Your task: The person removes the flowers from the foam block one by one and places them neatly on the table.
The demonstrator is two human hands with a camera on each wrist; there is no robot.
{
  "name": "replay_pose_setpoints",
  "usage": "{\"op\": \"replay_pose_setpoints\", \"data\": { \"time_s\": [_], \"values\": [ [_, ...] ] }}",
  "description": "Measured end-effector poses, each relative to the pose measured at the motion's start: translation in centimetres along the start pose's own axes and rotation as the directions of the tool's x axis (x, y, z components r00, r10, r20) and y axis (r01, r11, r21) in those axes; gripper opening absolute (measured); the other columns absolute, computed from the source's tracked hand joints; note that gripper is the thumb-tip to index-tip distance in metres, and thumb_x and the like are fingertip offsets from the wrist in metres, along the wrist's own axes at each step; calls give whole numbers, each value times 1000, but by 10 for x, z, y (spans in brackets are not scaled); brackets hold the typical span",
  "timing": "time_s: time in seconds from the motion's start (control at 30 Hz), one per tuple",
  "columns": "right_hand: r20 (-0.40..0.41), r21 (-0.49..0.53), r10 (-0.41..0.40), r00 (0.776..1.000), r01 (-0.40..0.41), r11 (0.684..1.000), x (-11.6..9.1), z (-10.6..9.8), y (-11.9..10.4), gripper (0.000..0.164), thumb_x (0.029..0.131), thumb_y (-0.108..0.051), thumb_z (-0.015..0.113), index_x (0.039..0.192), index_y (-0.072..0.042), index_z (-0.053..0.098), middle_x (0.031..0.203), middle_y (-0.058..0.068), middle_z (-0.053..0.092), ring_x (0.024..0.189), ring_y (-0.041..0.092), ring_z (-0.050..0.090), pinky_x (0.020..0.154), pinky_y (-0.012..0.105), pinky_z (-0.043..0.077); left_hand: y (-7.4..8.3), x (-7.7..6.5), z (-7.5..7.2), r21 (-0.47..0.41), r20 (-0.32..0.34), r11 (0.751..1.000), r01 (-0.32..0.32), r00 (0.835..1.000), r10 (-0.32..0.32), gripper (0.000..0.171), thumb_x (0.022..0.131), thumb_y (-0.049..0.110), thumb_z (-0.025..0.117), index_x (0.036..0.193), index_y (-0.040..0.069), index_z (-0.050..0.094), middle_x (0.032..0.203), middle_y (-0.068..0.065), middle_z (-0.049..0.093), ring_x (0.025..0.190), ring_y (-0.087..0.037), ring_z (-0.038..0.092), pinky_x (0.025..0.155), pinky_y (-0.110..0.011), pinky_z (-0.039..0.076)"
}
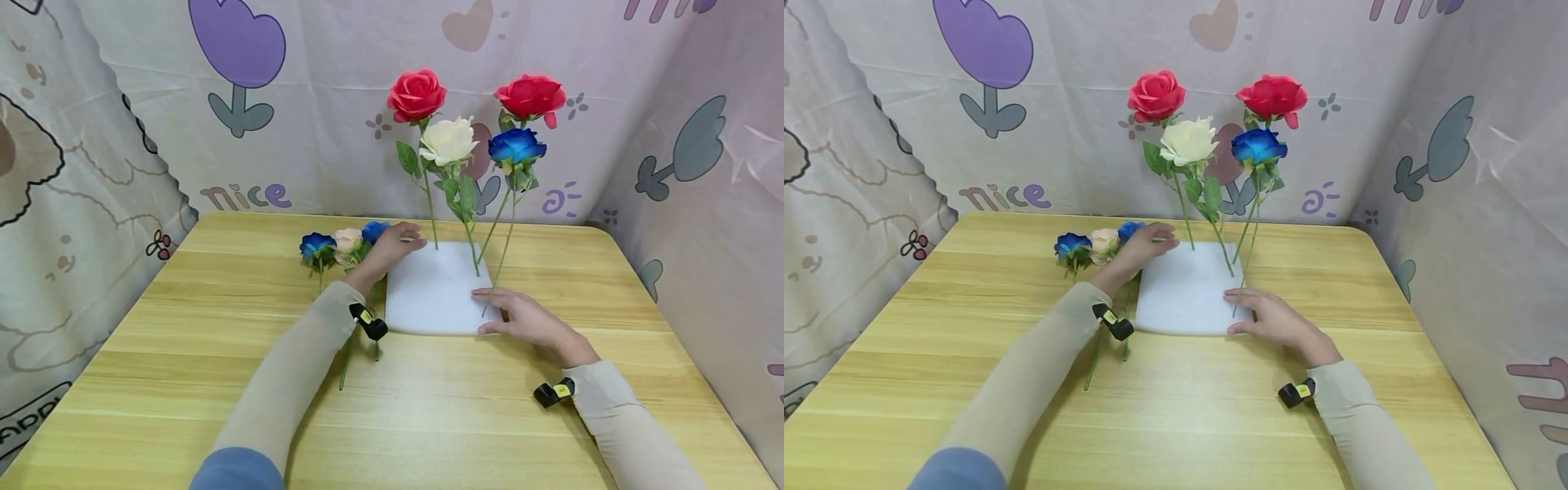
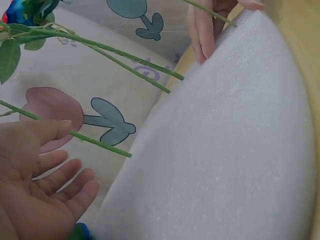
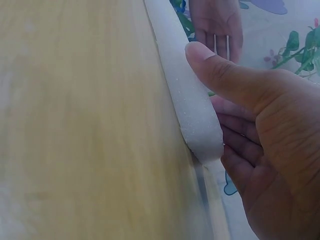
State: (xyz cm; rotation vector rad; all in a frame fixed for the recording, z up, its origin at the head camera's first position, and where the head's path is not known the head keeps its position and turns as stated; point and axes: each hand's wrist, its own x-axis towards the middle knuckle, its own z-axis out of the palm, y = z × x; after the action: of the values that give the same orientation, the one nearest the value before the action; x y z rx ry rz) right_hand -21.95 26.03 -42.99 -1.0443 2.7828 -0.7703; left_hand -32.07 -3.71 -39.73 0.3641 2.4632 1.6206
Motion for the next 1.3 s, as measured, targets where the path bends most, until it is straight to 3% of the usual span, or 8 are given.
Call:
{"op": "replay_pose_setpoints", "data": {
  "time_s": [0.27, 0.43, 0.57, 0.93, 1.17, 1.3],
  "values": [
    [14, 23, 29, 999, -30, 999, -1, -1, 1, 70, 83, -43, 76, 139, -6, 55, 144, 5, 51, 134, 31, 43, 110, 48, 35, -7, 14, 10, -14, 3, 998, -58, 998, 58, 48, 101, 30, 57, 140, 4, 50, 132, -10, 57, 118, -25, 57, 97, -37, 50],
    [-1, 24, 27, 1000, -27, 999, -1, 0, 1, 69, 83, -43, 76, 138, -6, 56, 142, 5, 52, 133, 31, 44, 109, 48, 36, -9, 19, 15, -66, -2, 994, -84, 996, 84, 42, 103, 22, 54, 138, 0, 51, 129, -15, 57, 116, -28, 58, 96, -36, 51],
    [-1, 31, 35, 999, -35, 999, 0, 0, 1, 68, 83, -42, 77, 138, -7, 56, 143, 4, 52, 133, 29, 44, 109, 47, 37, -9, 24, 19, -56, -7, 994, -98, 995, 98, 38, 104, 18, 52, 138, 0, 52, 128, -16, 58, 115, -29, 59, 96, -36, 51],
    [-21, 21, 10, 1000, -9, 1000, -1, 1, 1, 69, 83, -41, 77, 137, -5, 56, 141, 7, 53, 131, 32, 46, 107, 50, 38, -10, 36, 29, -81, -16, 995, -61, 998, 60, 36, 103, 17, 52, 134, -1, 54, 128, -16, 57, 114, -29, 60, 95, -31, 51],
    [-1, 22, 22, 1000, -22, 1000, 1, 1, 1, 69, 83, -42, 76, 138, -4, 56, 142, 6, 52, 132, 31, 45, 108, 49, 37, -11, 41, 33, 24, -53, 999, -44, 998, 45, 34, 104, 26, 49, 129, 6, 61, 121, -10, 63, 107, -21, 63, 89, -23, 53],
    [0, 23, 16, 1000, -16, 1000, 1, 1, 0, 70, 83, -43, 76, 138, -4, 56, 142, 6, 52, 132, 32, 44, 108, 50, 37, -11, 44, 35, 41, -80, 998, -41, 996, 44, 32, 104, 29, 50, 126, 10, 65, 116, -5, 65, 105, -18, 65, 86, -22, 54]
  ]
}}
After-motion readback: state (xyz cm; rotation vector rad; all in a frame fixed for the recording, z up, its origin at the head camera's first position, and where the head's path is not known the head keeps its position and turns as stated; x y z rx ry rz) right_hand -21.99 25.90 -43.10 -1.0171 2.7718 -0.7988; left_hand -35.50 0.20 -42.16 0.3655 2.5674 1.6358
